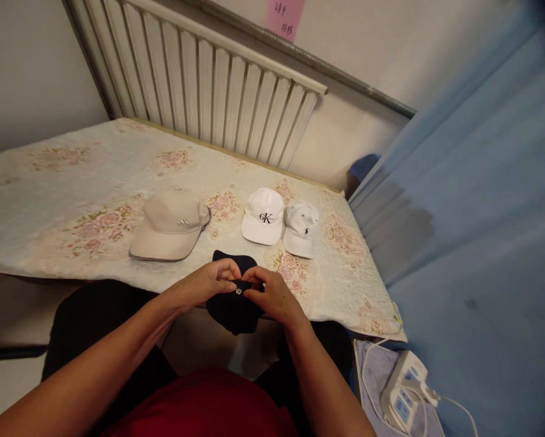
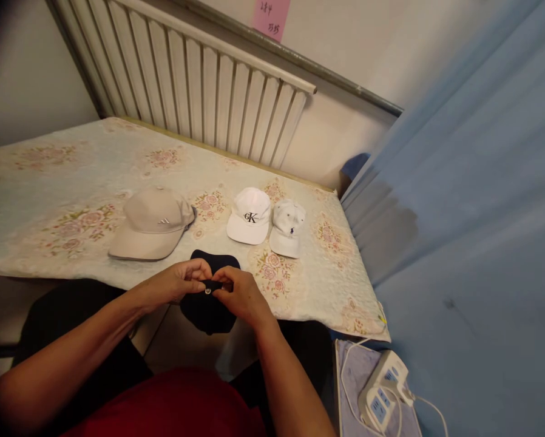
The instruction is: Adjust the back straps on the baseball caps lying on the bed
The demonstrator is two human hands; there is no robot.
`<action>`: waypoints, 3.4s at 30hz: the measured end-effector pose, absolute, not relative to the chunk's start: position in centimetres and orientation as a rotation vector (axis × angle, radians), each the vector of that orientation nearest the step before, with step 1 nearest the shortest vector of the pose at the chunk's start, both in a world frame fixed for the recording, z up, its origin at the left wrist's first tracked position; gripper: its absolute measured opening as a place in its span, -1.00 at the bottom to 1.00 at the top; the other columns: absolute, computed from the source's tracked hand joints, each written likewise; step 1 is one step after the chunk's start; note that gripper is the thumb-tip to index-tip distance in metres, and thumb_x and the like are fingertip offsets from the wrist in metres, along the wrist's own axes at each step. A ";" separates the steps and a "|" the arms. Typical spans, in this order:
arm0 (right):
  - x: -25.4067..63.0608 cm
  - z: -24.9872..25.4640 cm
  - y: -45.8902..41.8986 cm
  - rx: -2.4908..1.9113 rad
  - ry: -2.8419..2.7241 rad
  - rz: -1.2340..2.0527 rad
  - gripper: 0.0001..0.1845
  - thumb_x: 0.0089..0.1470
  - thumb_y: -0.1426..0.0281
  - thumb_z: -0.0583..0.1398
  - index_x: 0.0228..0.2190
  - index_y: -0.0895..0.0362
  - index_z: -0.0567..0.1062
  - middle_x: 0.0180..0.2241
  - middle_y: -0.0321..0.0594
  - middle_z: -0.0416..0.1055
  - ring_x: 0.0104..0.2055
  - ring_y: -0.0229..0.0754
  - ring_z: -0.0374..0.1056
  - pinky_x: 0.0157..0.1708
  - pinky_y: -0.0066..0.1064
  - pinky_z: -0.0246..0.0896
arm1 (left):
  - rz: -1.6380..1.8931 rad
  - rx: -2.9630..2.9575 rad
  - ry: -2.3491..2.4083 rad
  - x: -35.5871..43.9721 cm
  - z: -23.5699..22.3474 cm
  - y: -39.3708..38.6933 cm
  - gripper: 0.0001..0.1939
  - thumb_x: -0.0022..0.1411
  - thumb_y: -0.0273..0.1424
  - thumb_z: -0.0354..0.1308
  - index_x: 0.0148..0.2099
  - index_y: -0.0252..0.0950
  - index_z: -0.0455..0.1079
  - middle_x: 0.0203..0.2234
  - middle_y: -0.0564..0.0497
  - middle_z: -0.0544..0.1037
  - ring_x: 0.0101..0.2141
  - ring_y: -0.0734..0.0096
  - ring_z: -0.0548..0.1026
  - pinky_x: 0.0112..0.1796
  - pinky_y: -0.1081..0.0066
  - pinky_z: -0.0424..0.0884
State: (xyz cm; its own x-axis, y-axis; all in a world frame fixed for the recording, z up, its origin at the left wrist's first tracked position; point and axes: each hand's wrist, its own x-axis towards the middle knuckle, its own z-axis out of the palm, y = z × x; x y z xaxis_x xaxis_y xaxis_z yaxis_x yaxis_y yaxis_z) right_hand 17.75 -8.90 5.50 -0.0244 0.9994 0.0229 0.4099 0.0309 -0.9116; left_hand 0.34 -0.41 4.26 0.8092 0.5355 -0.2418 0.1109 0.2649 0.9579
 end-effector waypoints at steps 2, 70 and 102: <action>17.6 5.6 -8.9 -1.485 -1.537 0.950 -0.83 -0.14 0.52 0.18 -0.40 0.09 0.46 -0.52 -0.43 0.28 -0.47 -0.32 0.16 -0.45 -0.47 0.02 | 0.300 1.292 0.580 0.3 4.3 -0.4 -0.81 0.01 -0.46 0.17 -0.28 -0.25 0.25 -0.53 0.20 0.38 -0.55 0.60 0.28 -0.50 0.54 0.10; 17.6 2.9 -8.3 -1.402 -0.963 0.958 -0.89 -0.09 0.35 0.24 -0.42 0.11 0.46 -0.50 -0.33 0.41 -0.42 -0.25 0.32 -0.35 -0.41 0.19 | 0.373 1.279 0.838 0.4 4.3 -2.1 -0.73 0.00 -0.28 0.23 -0.25 -0.27 0.32 -0.62 0.20 0.33 -0.63 0.58 0.26 -0.58 0.55 0.04; 13.2 -0.6 -10.6 -0.958 -0.868 1.385 -0.65 -0.07 0.29 0.30 -0.21 0.19 0.53 -0.29 -0.17 0.52 -0.24 -0.10 0.44 -0.27 -0.33 0.32 | 0.849 0.513 0.324 5.6 8.9 -2.6 -0.44 0.01 -0.71 0.11 0.08 -0.26 0.32 -0.15 -0.01 0.54 -0.04 0.36 0.43 0.12 0.27 0.15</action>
